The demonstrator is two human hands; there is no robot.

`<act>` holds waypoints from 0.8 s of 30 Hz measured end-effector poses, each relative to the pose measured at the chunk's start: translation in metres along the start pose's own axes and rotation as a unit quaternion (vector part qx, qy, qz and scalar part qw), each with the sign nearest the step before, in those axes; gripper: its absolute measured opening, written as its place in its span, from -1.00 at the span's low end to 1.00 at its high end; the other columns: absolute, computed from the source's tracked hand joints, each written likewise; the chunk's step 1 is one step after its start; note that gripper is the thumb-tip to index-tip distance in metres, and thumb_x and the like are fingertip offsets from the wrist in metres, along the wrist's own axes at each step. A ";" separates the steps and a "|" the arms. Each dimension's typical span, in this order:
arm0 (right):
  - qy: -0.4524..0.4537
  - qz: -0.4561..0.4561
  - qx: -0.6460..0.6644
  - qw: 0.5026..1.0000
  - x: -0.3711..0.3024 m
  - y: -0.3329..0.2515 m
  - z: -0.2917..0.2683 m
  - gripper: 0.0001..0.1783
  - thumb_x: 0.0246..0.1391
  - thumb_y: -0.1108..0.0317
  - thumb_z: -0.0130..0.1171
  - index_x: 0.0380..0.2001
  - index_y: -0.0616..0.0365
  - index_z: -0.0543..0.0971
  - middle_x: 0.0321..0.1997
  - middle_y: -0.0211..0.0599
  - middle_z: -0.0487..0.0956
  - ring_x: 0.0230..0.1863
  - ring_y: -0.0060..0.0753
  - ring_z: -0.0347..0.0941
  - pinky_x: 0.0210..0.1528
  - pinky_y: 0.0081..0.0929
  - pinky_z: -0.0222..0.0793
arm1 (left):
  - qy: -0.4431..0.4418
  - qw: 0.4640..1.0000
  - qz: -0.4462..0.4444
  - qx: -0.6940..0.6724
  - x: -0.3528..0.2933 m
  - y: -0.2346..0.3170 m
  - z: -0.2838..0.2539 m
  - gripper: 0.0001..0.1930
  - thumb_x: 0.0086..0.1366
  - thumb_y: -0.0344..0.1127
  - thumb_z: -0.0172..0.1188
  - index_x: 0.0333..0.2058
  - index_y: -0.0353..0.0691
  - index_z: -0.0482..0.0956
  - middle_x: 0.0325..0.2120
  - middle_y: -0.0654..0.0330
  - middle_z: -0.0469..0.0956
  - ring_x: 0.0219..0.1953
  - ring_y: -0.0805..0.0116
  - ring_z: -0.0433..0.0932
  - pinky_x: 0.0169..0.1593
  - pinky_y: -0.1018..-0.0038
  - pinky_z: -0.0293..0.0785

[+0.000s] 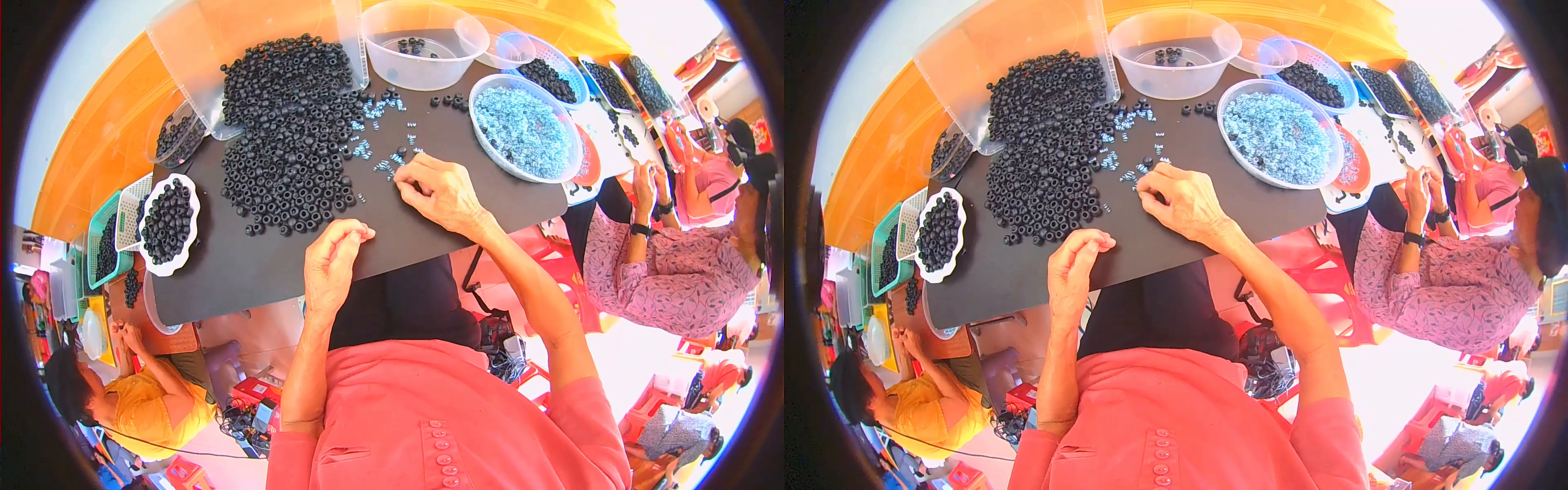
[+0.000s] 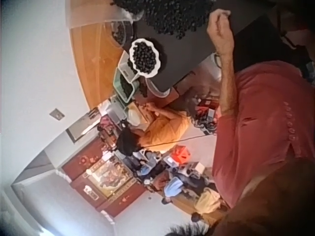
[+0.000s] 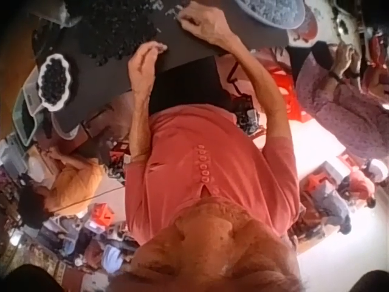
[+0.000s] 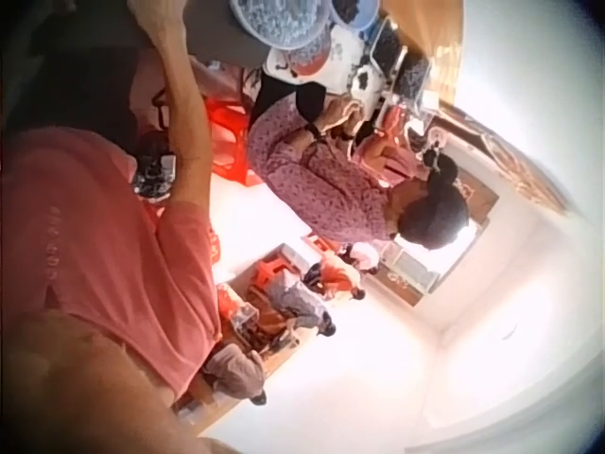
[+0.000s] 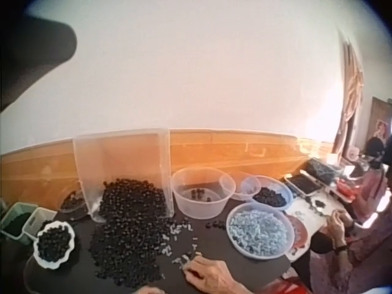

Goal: The person sorts small black plastic rings and inserts blue pins into them by hand.

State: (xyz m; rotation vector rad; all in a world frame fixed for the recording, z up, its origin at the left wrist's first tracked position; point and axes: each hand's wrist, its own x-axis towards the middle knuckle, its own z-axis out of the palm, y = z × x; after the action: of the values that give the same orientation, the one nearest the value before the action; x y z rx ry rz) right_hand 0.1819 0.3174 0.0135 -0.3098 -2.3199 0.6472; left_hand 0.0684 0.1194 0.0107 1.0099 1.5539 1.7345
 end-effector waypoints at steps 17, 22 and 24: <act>-0.044 0.033 0.099 0.994 0.010 -0.036 0.032 -0.77 -0.07 0.54 0.26 -0.26 0.15 0.59 -0.28 -0.29 0.56 -0.56 -0.44 0.41 -0.50 -0.51 0.37 | 0.048 0.997 -0.054 -0.011 -0.023 0.008 -0.029 -0.87 0.35 -0.46 0.03 -0.21 -0.34 0.53 -0.32 0.18 0.60 -0.21 0.46 0.55 -0.04 0.53 0.42; -0.045 -0.052 0.045 0.997 0.019 -0.037 0.043 -0.74 -0.17 0.51 0.32 -0.31 0.12 0.57 -0.28 -0.33 0.57 -0.40 -0.32 0.49 -0.34 -0.42 0.44 | 0.038 0.997 -0.064 -0.005 -0.018 0.011 -0.030 -0.88 0.35 -0.47 0.03 -0.22 -0.34 0.52 -0.32 0.17 0.60 -0.21 0.44 0.55 -0.04 0.52 0.43; -0.068 -0.056 0.008 0.996 0.019 -0.037 0.045 -0.72 -0.24 0.49 0.34 -0.36 0.10 0.54 -0.28 -0.37 0.56 -0.30 -0.25 0.47 -0.20 -0.34 0.41 | 0.036 0.998 -0.058 -0.017 -0.016 0.009 -0.030 -0.88 0.34 -0.48 0.03 -0.22 -0.34 0.52 -0.32 0.17 0.60 -0.21 0.44 0.56 -0.04 0.52 0.43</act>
State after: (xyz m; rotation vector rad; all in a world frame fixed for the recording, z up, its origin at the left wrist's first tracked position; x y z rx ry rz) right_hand 0.1361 0.2769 0.0157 -0.1306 -2.4403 0.6489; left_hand 0.0523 0.0894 0.0165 0.8322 1.5905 1.7268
